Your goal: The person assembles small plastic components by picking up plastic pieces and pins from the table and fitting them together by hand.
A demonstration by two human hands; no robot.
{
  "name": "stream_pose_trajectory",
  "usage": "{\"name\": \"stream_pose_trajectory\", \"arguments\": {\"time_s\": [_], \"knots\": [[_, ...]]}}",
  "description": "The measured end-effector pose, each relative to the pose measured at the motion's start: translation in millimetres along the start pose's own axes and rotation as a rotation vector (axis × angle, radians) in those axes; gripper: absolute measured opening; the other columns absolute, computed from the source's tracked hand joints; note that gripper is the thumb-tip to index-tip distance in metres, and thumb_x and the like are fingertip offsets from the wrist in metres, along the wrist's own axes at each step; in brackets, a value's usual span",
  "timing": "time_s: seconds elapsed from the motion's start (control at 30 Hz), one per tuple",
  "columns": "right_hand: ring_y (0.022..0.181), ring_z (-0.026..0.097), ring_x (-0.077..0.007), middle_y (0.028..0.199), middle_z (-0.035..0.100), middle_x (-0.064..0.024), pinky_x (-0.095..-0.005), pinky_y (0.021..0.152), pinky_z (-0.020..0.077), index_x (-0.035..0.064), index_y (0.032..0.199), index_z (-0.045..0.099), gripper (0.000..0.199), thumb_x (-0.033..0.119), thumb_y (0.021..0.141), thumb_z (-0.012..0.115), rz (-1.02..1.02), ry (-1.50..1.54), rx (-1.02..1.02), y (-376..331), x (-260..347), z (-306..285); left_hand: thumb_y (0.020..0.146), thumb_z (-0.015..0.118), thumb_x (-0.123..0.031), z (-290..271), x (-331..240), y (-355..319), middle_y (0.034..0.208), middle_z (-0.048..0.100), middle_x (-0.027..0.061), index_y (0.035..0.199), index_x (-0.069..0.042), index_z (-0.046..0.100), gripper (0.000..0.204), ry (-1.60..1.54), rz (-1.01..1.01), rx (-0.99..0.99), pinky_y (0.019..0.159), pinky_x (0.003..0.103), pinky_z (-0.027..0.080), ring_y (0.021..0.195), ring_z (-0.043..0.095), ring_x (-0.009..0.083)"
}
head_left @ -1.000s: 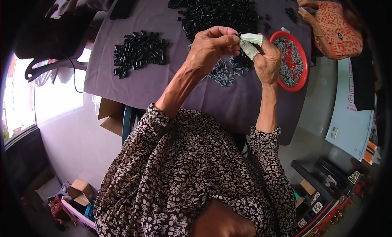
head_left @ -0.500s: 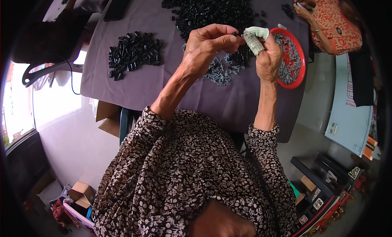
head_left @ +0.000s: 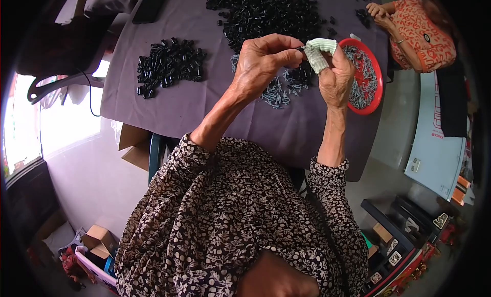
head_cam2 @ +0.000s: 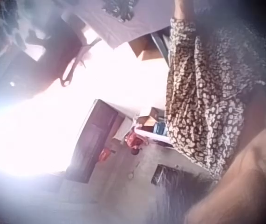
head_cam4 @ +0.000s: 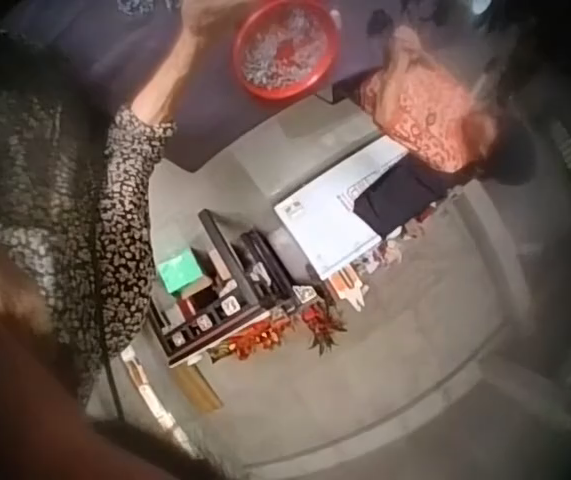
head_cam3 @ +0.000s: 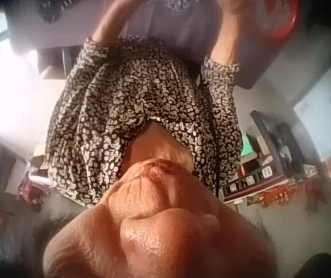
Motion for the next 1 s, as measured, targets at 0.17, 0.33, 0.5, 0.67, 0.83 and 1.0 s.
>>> {"name": "stream_pose_trajectory", "arguments": {"time_s": [0.17,0.33,0.5,0.67,0.83,1.0], "knots": [[0.073,0.06,-0.0115,0.081,0.064,-0.0054,-0.0236,0.065,0.0466,0.0002,0.095,0.059,0.02,0.001,0.076,0.053,-0.083,-0.144,0.027,3.9,5.4,-2.5,0.078,0.064,-0.009,-1.7,-0.7,-0.7,0.078,0.065,0.0068,0.095,0.003,0.063,0.02,0.12,0.009,-0.031,0.067,0.023,0.049,0.07,0.059,0.0097],[0.068,0.061,-0.0219,0.078,0.062,-0.0106,-0.0296,0.063,0.0468,-0.0004,0.092,0.058,0.018,0.002,0.075,0.051,-0.179,-0.266,0.133,11.5,8.7,-3.9,0.078,0.064,-0.008,-1.9,-2.3,-2.1,0.077,0.065,0.0068,0.095,0.003,0.064,0.02,0.198,0.033,-0.035,0.066,0.022,0.049,0.07,0.059,0.0093],[0.07,0.06,-0.0286,0.079,0.06,-0.0133,-0.0325,0.063,0.0465,-0.0004,0.091,0.057,0.021,0.001,0.07,0.051,-0.197,-0.337,0.225,20.2,17.2,-7.2,0.077,0.063,-0.006,-0.2,-9.3,-3.8,0.074,0.065,0.0062,0.092,0.002,0.065,0.017,0.288,0.034,-0.071,0.062,0.022,0.048,0.067,0.058,0.008],[0.072,0.059,-0.0301,0.081,0.06,-0.0136,-0.0329,0.065,0.0468,-0.0003,0.092,0.056,0.025,0.005,0.068,0.048,-0.259,-0.343,0.32,30.8,16.1,-0.7,0.077,0.063,-0.006,-5.0,-8.4,-3.1,0.073,0.065,0.0059,0.091,0.002,0.066,0.016,0.343,0.092,-0.1,0.062,0.022,0.048,0.066,0.058,0.0083],[0.07,0.06,-0.0279,0.08,0.061,-0.0123,-0.0308,0.064,0.0466,0.0005,0.092,0.057,0.027,0.005,0.067,0.048,-0.179,-0.26,0.314,30.8,14.8,-3.1,0.077,0.063,-0.006,-5.4,-8.9,-1.4,0.076,0.065,0.0068,0.093,0.003,0.064,0.019,0.193,0.047,-0.077,0.064,0.022,0.048,0.068,0.058,0.009],[0.067,0.06,-0.0239,0.077,0.062,-0.0104,-0.029,0.063,0.0455,0.0008,0.092,0.058,0.026,0.005,0.069,0.048,-0.163,-0.223,0.262,27.1,12.7,-5.6,0.078,0.063,-0.007,-5.0,-6.4,0.4,0.075,0.064,0.0068,0.094,0.004,0.064,0.019,0.12,-0.005,-0.031,0.065,0.023,0.048,0.068,0.059,0.0101]]}}
Point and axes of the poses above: each hand's wrist, its own y-axis towards the middle knuckle, its own z-axis out of the palm, x = y × z, the point moved 3 cm from there along y, towards the middle knuckle
